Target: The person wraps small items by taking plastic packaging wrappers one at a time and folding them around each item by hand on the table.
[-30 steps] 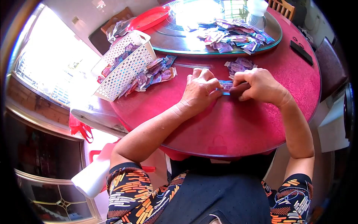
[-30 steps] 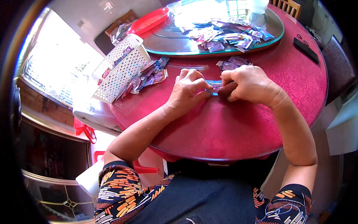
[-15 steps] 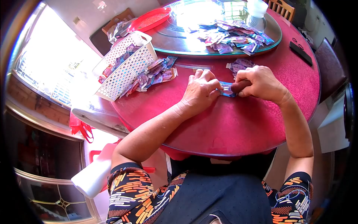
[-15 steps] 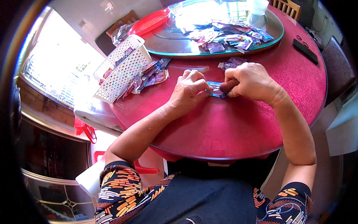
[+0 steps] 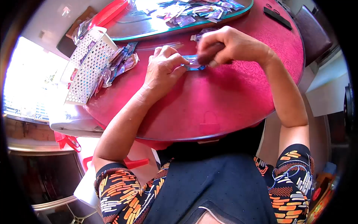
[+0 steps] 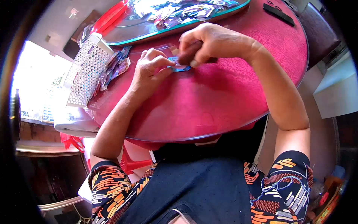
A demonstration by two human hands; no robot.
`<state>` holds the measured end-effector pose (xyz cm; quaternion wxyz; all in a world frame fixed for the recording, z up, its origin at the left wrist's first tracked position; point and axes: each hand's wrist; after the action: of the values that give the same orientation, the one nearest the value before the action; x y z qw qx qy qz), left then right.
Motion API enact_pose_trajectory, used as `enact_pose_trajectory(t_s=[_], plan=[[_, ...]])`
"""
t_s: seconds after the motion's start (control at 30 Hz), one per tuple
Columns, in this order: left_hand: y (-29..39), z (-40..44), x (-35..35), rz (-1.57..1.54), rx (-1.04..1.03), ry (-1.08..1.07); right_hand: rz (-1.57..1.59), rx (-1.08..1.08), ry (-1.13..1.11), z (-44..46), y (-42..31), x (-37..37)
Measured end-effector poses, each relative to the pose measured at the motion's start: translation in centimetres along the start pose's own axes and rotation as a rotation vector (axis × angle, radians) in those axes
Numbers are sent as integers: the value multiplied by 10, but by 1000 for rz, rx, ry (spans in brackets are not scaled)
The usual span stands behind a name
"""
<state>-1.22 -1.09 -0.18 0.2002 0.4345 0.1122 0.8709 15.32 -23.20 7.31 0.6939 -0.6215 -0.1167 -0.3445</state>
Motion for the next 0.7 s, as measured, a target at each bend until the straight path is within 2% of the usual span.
enact_pose_trajectory(t_s=[0.07, 0.13, 0.17, 0.3, 0.43, 0.53, 0.57, 0.67, 0.7], plan=[[1, 1, 1, -8, -10, 0, 15, 17, 121, 6, 14, -16], [-2, 1, 0, -7, 0, 2, -331, -1, 112, 7, 12, -21], [-3, 1, 0, -7, 7, 5, -346, -11, 137, 6, 12, -21], [-3, 3, 2, 22, 4, -8, -283, -188, -88, -3, -18, -5], [0, 2, 2, 76, -21, -5, -67, -189, -348, -3, -9, 4], [2, 3, 2, 47, -14, 24, 141, -181, -165, -6, -14, 13], [3, 2, 2, 33, -9, 40, 139, -155, 12, -4, -2, 6], [0, 3, 1, 26, -28, 40, -32, 52, 139, 4, 15, -2], [-1, 4, 1, 28, -38, 44, -152, 53, 106, 4, 11, -5]])
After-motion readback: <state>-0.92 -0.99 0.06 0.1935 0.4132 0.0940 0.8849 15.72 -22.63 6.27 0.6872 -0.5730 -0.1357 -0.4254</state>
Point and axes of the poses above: each hand's wrist, its own z-axis towards the middle knuckle, its own x-axis out of the back of the hand, y = z × x, and after that the axes turned 8 degrees about y, right-handed
